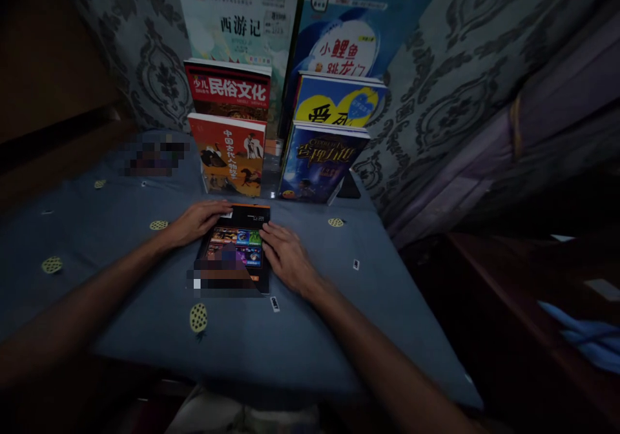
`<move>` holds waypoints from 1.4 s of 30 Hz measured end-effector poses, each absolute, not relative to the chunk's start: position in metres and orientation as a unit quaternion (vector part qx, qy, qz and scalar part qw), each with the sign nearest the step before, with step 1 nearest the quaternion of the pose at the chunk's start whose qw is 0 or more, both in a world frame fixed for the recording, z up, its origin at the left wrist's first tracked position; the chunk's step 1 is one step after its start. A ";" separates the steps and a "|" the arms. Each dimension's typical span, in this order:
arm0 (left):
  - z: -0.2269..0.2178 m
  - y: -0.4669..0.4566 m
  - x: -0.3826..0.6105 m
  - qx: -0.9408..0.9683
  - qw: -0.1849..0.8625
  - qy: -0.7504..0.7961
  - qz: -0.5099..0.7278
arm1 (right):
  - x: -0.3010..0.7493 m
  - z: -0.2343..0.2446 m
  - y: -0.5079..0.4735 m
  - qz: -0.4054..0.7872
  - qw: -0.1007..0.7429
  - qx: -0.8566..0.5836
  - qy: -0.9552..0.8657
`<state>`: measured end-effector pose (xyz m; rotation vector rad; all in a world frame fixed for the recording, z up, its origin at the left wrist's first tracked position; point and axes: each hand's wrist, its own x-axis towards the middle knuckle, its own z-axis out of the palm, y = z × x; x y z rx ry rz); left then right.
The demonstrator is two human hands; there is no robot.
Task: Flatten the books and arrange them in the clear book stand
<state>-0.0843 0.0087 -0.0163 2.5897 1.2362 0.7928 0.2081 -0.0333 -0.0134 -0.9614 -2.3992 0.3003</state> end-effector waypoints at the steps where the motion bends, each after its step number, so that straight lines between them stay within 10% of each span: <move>1: -0.016 0.008 -0.084 0.867 0.083 0.414 0.264 | 0.211 -0.012 -0.041 0.111 0.268 -0.350 -0.891; 42: -0.002 -0.114 -0.017 0.920 -0.160 0.325 0.153 | 0.225 0.005 -0.080 0.186 0.328 -0.281 -0.883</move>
